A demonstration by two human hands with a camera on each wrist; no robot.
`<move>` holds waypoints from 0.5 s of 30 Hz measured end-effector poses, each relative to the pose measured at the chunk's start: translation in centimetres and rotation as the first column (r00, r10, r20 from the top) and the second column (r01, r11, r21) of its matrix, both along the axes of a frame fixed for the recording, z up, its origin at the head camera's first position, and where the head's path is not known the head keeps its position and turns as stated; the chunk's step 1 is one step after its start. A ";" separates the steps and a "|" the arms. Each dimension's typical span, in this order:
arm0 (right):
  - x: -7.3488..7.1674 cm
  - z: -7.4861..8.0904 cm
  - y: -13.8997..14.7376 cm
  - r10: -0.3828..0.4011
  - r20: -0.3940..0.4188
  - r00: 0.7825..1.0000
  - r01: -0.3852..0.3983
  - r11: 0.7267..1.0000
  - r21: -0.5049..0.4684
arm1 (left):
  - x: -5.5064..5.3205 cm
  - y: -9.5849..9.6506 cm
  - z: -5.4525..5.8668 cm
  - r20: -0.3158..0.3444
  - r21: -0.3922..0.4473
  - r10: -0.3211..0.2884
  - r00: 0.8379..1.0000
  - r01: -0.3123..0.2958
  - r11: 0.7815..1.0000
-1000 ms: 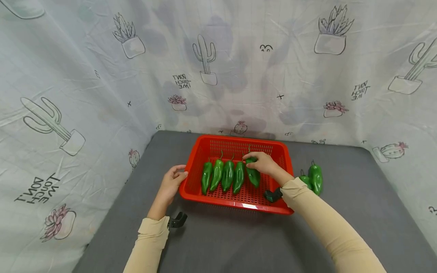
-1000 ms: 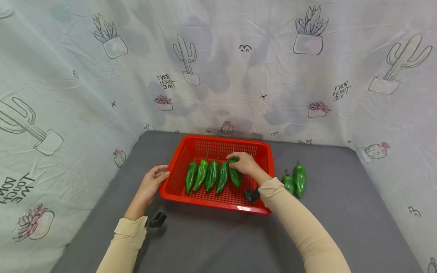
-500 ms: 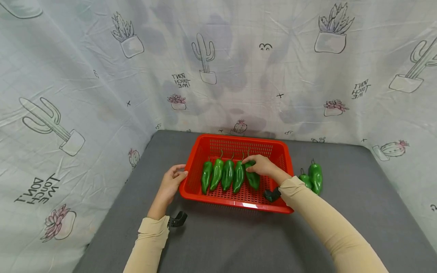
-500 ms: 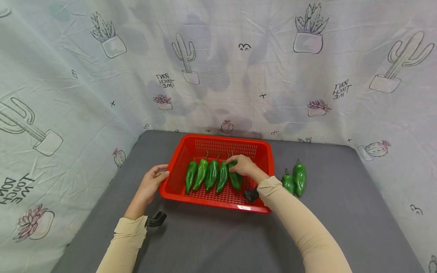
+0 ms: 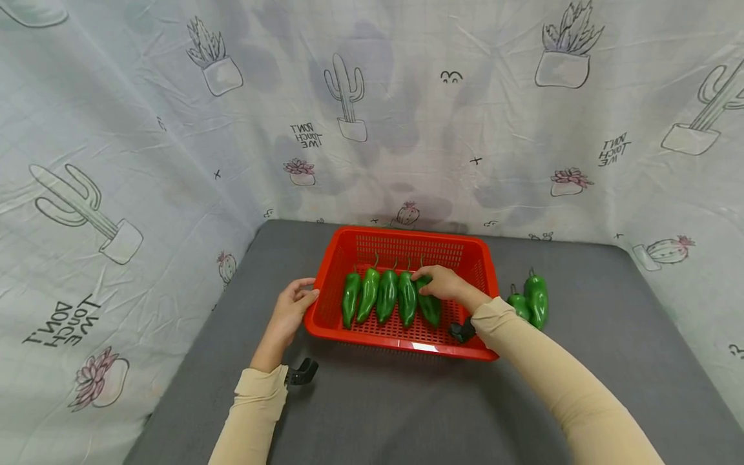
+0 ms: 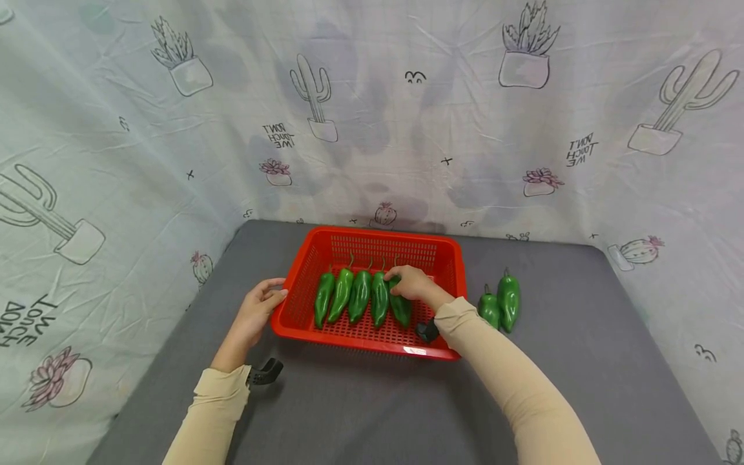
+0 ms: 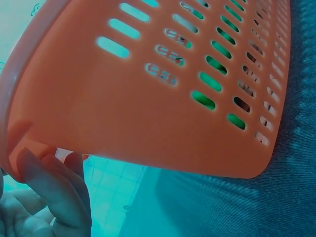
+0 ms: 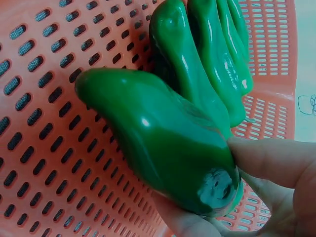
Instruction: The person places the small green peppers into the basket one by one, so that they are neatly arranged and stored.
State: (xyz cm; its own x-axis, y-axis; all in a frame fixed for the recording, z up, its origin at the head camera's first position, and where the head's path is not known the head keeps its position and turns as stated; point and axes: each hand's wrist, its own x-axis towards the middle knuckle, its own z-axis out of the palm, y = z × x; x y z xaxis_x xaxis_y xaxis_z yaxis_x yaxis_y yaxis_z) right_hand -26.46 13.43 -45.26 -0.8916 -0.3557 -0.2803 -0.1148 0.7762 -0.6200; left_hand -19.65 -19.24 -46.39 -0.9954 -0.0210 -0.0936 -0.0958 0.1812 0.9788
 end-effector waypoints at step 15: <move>0.3 0.0 -0.3 -0.001 0.050 0.999 0.001 1.000 -0.004 | 0.1 0.1 0.0 0.015 0.000 0.000 1.000 0.000 1.000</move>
